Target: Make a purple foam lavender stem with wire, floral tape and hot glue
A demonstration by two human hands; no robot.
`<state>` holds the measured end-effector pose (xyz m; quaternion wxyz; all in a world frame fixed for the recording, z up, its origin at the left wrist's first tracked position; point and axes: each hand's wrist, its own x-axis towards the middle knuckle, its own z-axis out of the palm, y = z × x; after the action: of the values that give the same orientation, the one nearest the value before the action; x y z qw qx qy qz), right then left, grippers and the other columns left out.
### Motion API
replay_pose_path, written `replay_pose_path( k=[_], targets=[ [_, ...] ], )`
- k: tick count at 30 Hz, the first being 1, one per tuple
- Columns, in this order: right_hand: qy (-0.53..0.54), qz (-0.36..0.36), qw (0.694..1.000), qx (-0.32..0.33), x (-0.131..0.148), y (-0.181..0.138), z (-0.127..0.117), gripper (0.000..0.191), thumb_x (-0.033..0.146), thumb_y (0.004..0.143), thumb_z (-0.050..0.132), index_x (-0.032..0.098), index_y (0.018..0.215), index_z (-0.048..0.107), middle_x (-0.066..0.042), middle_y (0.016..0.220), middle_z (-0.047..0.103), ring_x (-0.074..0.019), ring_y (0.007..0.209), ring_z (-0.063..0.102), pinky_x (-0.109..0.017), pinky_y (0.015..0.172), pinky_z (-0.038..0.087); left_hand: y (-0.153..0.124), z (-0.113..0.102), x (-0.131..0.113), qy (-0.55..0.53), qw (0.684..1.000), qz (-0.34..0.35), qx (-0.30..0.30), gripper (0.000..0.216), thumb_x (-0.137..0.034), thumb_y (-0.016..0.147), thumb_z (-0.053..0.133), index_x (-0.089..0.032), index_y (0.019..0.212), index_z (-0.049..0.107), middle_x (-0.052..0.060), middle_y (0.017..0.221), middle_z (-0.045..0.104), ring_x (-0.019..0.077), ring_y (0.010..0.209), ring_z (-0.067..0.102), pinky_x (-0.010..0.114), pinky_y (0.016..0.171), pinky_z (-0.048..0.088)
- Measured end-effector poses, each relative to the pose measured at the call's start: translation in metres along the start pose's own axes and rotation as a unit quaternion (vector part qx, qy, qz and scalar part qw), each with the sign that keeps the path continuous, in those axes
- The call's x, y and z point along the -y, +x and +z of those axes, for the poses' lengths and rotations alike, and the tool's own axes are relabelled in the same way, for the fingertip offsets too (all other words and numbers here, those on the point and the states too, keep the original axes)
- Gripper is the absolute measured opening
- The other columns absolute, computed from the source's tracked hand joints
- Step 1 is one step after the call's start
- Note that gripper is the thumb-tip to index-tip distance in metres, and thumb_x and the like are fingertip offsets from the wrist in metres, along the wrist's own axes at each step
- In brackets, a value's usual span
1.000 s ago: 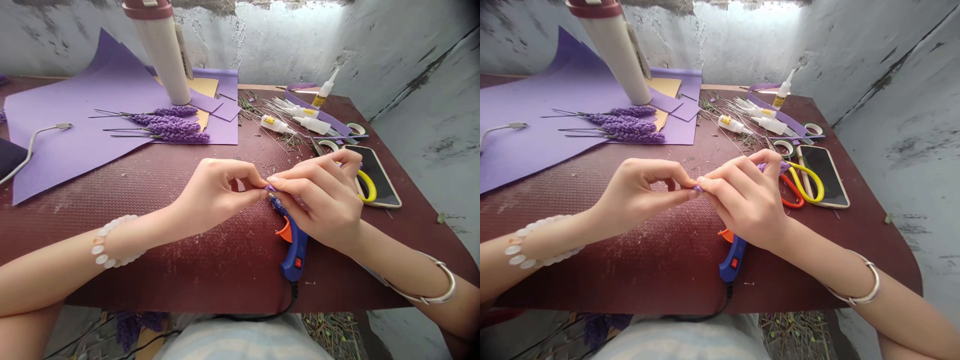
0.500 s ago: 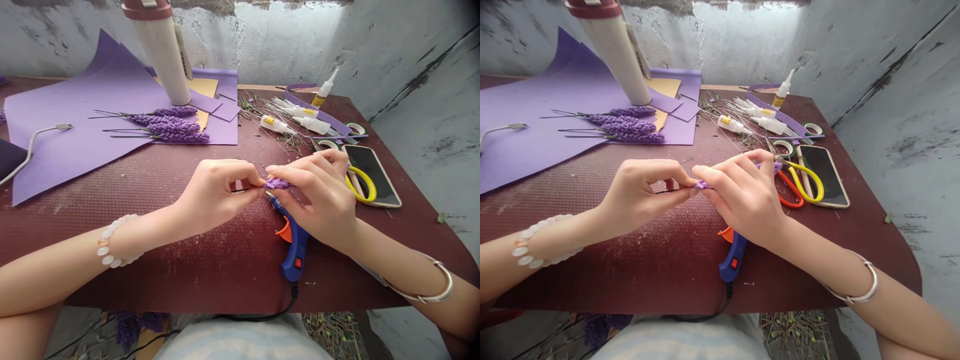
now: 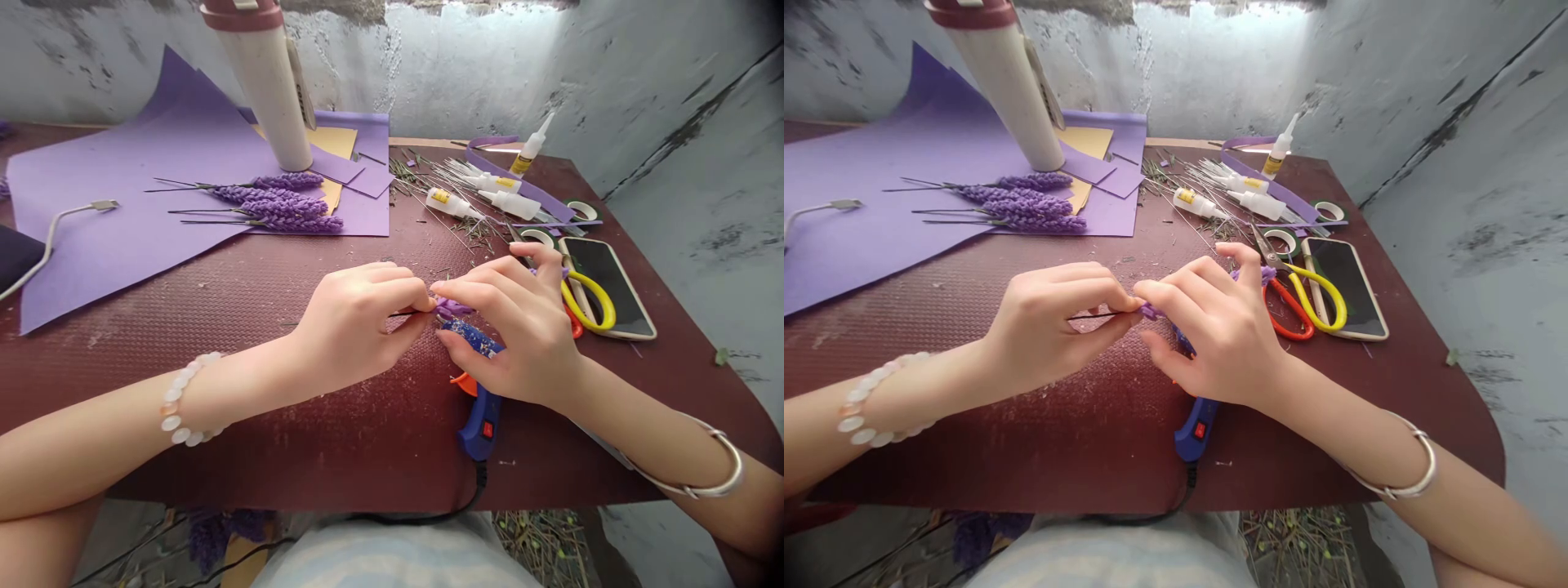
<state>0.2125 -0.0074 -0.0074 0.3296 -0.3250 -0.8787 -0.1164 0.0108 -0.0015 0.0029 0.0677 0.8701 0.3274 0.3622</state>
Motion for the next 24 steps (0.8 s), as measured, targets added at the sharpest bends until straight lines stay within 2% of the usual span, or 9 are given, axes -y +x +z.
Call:
replay_pose_path(
  k=[7,13,21,24],
  targets=[
    [0.008,0.004,1.0,0.012,-0.0002,0.0001,0.0001,0.019,0.026,0.085,0.061,0.023,0.103,0.055,-0.001,0.085,0.07,-0.02,0.081,0.063,-0.049,0.102,0.031,-0.0005,0.0019,0.0017,-0.001,1.0,-0.005,0.003,0.01,-0.008,0.079,0.062,-0.016,0.072,0.063,0.0,0.071,0.068,0.0107,0.063,0.058,0.021,0.059,0.043],
    [0.049,0.052,0.997,0.026,0.0009,0.0013,0.0004,0.005,0.019,0.089,0.057,0.022,0.092,0.057,0.001,0.078,0.068,-0.0172,0.078,0.062,-0.047,0.102,0.031,-0.0018,0.0035,0.0023,0.023,1.0,0.01,0.001,0.01,-0.013,0.082,0.061,-0.015,0.073,0.064,0.001,0.068,0.067,0.0116,0.062,0.057,0.022,0.058,0.043],
    [0.1,0.068,0.991,0.049,-0.0007,0.0007,-0.0002,0.012,0.014,0.088,0.054,0.023,0.095,0.057,0.0,0.083,0.067,-0.0186,0.079,0.061,-0.049,0.101,0.032,-0.0021,0.0049,0.0035,0.041,0.999,0.023,0.008,0.012,-0.013,0.083,0.06,-0.014,0.072,0.066,0.001,0.067,0.066,0.0122,0.062,0.057,0.023,0.057,0.044],
    [0.155,0.088,0.983,0.039,-0.0038,-0.0003,-0.0009,0.019,0.01,0.087,0.053,0.023,0.098,0.059,-0.003,0.091,0.068,-0.0204,0.087,0.061,-0.046,0.096,0.039,-0.0024,0.0056,0.0057,0.056,0.998,0.029,0.004,0.012,-0.013,0.083,0.059,-0.014,0.073,0.066,0.002,0.068,0.067,0.0124,0.063,0.058,0.023,0.058,0.044]
  ],
)
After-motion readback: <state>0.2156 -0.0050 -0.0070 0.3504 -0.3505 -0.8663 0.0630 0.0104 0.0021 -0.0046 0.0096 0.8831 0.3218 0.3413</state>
